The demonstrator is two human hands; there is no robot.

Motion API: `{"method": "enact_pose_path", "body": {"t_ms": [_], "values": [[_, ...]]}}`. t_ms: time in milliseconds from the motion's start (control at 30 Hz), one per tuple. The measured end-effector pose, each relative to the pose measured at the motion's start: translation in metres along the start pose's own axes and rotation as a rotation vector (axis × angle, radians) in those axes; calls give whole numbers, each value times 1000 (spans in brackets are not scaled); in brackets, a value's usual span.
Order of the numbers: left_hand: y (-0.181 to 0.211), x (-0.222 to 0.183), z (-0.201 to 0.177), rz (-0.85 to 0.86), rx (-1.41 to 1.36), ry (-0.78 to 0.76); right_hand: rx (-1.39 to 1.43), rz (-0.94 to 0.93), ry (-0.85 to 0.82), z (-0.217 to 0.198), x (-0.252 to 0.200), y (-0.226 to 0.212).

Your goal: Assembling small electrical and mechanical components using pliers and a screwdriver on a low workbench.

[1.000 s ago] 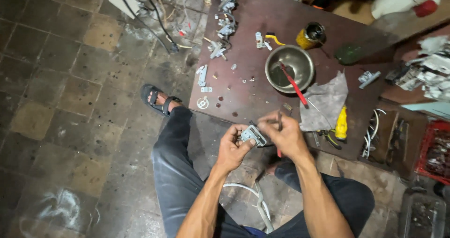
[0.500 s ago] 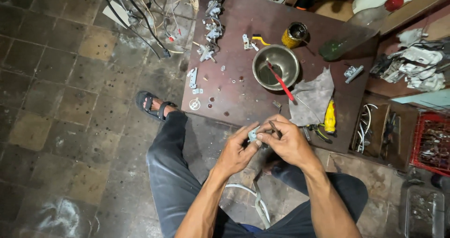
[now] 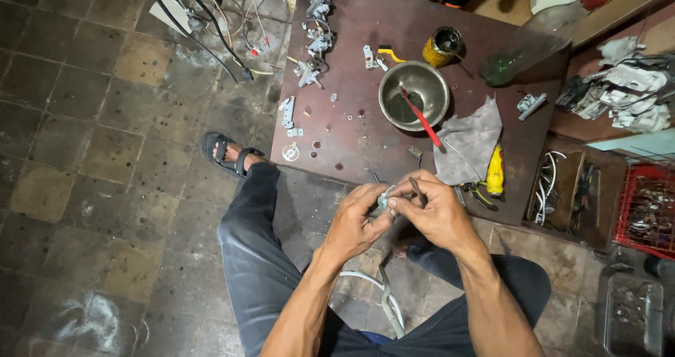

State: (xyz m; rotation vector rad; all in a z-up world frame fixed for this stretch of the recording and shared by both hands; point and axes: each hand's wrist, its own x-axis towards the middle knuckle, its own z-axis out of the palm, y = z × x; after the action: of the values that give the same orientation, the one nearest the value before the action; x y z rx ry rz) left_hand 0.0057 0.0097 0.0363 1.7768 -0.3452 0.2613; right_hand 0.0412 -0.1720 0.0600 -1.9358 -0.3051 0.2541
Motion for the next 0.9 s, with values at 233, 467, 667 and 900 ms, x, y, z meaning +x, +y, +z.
{"method": "enact_pose_path", "body": {"t_ms": [233,467,667,900], "values": [[7,7,-2,31,27,-11,117,128,114,5,-7,-6],[3,2,8,-4,-8,12,-87,76,242,16,-15,-5],[-3,0,15,-16,27,15,-460,-108,316,20,-17,-31],[-9,-1,14,-104,38,26,-522,332,-5,-4,-25,-29]]}}
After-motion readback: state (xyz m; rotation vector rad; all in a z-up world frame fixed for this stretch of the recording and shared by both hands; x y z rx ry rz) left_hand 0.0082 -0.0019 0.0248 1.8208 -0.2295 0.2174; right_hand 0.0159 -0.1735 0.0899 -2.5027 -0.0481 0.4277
